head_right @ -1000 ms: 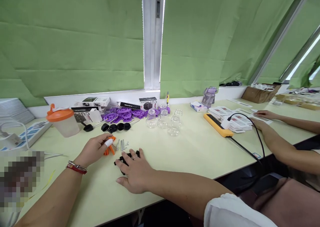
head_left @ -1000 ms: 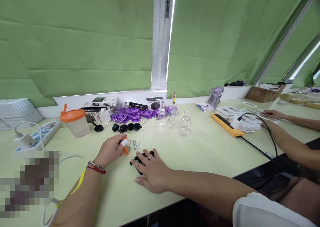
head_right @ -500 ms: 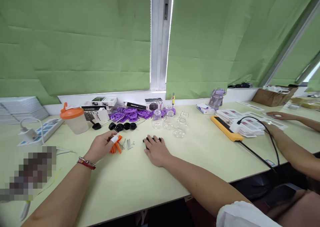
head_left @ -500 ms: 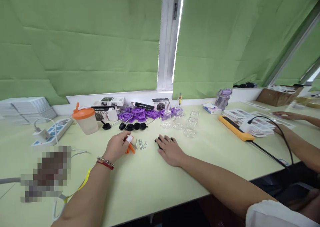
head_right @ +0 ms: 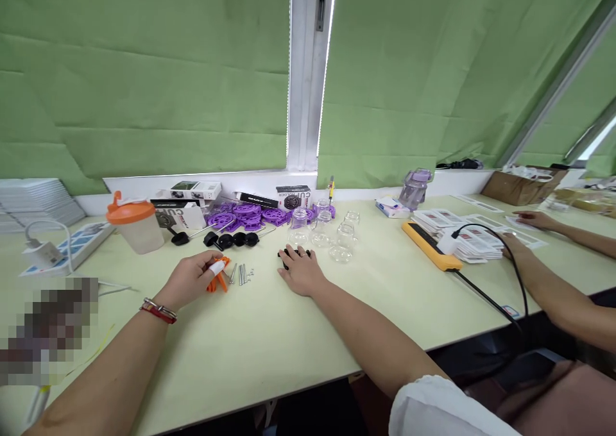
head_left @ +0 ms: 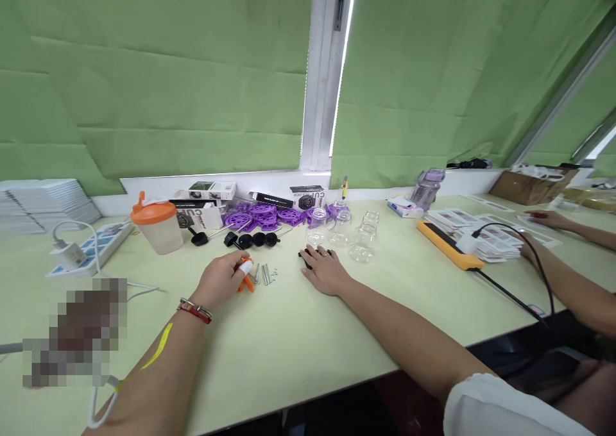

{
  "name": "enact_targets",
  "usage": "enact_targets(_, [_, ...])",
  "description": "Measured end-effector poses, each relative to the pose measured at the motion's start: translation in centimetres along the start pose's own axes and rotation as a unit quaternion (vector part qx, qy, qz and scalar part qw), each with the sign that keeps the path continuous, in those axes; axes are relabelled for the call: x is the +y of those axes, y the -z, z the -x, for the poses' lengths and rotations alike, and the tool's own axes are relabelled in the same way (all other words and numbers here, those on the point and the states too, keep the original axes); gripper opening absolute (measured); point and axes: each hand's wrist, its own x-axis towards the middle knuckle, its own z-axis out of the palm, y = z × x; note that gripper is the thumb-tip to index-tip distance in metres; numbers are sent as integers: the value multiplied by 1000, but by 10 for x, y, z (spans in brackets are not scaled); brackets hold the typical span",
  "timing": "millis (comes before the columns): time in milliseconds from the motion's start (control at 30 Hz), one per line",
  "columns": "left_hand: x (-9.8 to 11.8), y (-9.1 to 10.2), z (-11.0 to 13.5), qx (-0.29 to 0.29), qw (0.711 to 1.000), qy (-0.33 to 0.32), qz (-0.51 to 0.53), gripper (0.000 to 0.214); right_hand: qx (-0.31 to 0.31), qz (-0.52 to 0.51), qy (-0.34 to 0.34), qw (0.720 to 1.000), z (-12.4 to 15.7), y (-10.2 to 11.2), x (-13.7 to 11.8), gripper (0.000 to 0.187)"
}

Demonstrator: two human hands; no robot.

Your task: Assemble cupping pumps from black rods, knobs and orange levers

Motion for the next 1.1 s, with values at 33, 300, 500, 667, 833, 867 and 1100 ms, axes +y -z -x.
enact_targets(33, [0,0,0,-1,1000,0,1,30,0,2,0,1000,0,0,0,62])
enact_targets(300, [2,1,0,-9,1000,7,13,29,-2,7,22,1000,-1,1,-1,65])
enact_targets(500, [5,3,1,-18,999,14,26,28,-14,3,43,999,-5,1,1,67])
enact_targets(667, [1,2,0,-8,1000,26,13,32,-20,2,45,999,-5,1,2,68])
enact_targets(833, [-5,0,-2,11,999,43,2,35,-23,-3,42,999,-4,3,1,69])
enact_targets(867, [-6,0,-2,15,999,47,-4,34,-22,-4,41,999,-4,3,1,69])
enact_targets(1100, [-11,7,-5,94,977,162,-101,33,-16,5,33,999,-2,3,-1,70])
